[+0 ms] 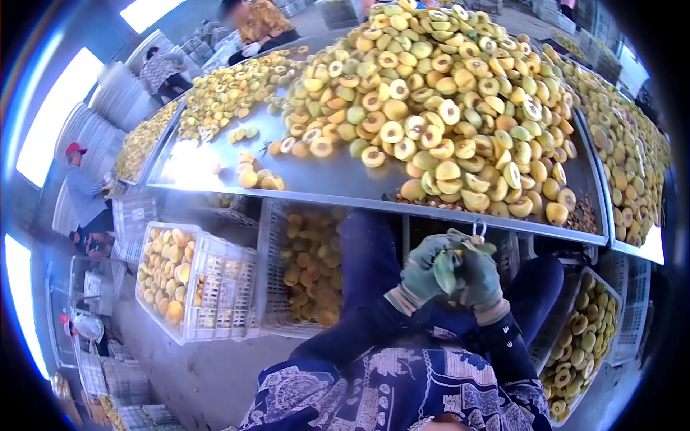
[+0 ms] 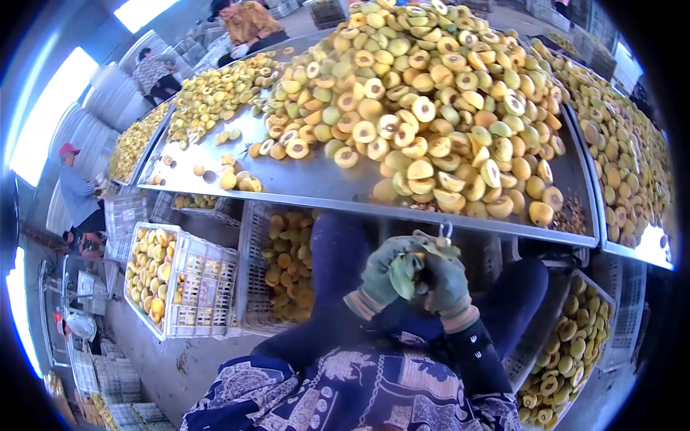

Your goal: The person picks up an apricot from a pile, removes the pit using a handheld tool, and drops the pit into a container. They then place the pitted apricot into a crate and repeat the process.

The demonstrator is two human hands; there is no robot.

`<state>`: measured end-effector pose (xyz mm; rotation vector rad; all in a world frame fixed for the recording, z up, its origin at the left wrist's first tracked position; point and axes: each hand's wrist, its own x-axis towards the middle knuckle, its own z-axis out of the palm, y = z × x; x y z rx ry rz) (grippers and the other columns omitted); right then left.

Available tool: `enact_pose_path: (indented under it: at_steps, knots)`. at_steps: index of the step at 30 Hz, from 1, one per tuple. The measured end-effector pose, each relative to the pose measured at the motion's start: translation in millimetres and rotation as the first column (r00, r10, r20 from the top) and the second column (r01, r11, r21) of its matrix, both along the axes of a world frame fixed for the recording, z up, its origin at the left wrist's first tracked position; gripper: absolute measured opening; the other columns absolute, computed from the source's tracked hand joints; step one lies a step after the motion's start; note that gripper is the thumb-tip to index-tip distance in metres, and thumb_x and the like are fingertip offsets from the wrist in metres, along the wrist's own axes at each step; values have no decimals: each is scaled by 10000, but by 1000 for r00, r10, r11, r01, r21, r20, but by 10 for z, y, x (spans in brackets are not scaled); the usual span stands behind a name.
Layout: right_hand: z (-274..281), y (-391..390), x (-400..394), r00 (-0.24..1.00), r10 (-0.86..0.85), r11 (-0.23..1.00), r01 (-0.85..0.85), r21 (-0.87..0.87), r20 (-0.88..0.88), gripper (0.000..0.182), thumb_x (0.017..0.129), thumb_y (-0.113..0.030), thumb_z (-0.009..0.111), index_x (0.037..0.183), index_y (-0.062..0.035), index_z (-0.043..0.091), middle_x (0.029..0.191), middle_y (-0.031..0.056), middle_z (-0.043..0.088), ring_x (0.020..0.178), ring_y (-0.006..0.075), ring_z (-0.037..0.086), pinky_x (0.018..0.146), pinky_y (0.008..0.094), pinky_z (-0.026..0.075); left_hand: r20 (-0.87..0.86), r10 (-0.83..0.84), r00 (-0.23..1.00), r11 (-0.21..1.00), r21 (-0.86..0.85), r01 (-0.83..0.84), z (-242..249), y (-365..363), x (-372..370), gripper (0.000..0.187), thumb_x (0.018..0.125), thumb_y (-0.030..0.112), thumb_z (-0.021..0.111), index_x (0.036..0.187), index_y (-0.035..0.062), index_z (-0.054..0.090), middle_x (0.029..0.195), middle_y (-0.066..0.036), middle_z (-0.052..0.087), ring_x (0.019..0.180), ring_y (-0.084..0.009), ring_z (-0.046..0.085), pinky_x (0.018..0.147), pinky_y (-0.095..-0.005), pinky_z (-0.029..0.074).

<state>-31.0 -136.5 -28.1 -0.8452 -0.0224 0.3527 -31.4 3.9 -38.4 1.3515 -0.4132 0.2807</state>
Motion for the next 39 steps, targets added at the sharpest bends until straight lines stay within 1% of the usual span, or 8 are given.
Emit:
enact_pose_path:
  at_steps: [5,8,11,15,19,20,25,39]
  knots:
    - [88,61,-168,984,-133,990,127,-57,-123,274,940,-230,611,1149,-57,572,877,51,657,537,110,549,429,227,413,-454,-259,853,938,-330,110,-62,49,11,174,948,91,552,1084,21,634,989,-69,679,869,-132,641,757,-274,531]
    - [115,-9,-240,976,-162,986,153,-69,-148,240,920,-183,630,1119,-60,577,870,35,650,593,102,572,483,218,453,-357,-51,933,930,323,175,223,101,52,300,932,200,524,1072,-43,631,980,-111,679,857,-182,655,783,-273,525]
    - [172,-90,-295,970,-187,978,169,-121,-154,242,906,-142,636,1118,-37,589,892,12,640,699,95,609,572,222,508,-200,-4,980,928,364,78,264,17,75,215,938,148,518,983,-3,665,866,-100,684,772,-182,646,692,-284,501]
    - [112,-129,-367,971,-224,962,208,-176,-80,249,863,-63,662,1102,-27,601,924,8,638,784,81,599,684,234,522,-528,-292,797,956,-134,262,266,-93,155,234,902,187,570,952,-13,680,907,-79,649,820,-187,635,741,-280,519]
    - [143,-33,-392,952,-305,905,302,-301,38,244,819,-48,697,1052,-35,627,903,20,656,763,71,586,701,237,490,-454,-156,877,966,117,232,130,-130,273,149,903,153,570,936,28,643,907,-66,638,865,-179,631,801,-311,527]
    - [40,11,-373,922,-352,865,387,-319,162,201,821,-79,714,1003,-49,634,840,14,651,673,64,573,597,224,475,-389,-459,798,866,-395,306,-133,-149,442,123,891,136,597,953,40,645,907,-60,633,891,-168,623,796,-324,522]
    - [230,-145,-377,878,-454,886,426,-184,-155,161,845,-118,714,955,-82,602,800,-1,635,534,57,550,426,206,457,-691,60,720,739,515,434,10,42,573,220,871,160,660,1040,20,662,882,-30,673,741,-93,599,682,-224,481]
    - [383,9,-363,979,-117,950,60,-307,-169,275,911,-277,637,1036,-47,555,700,6,585,453,53,499,390,178,405,-621,-444,646,847,-527,75,304,-42,156,515,971,340,411,1348,-9,442,1252,-191,568,1073,-269,587,943,-379,482]
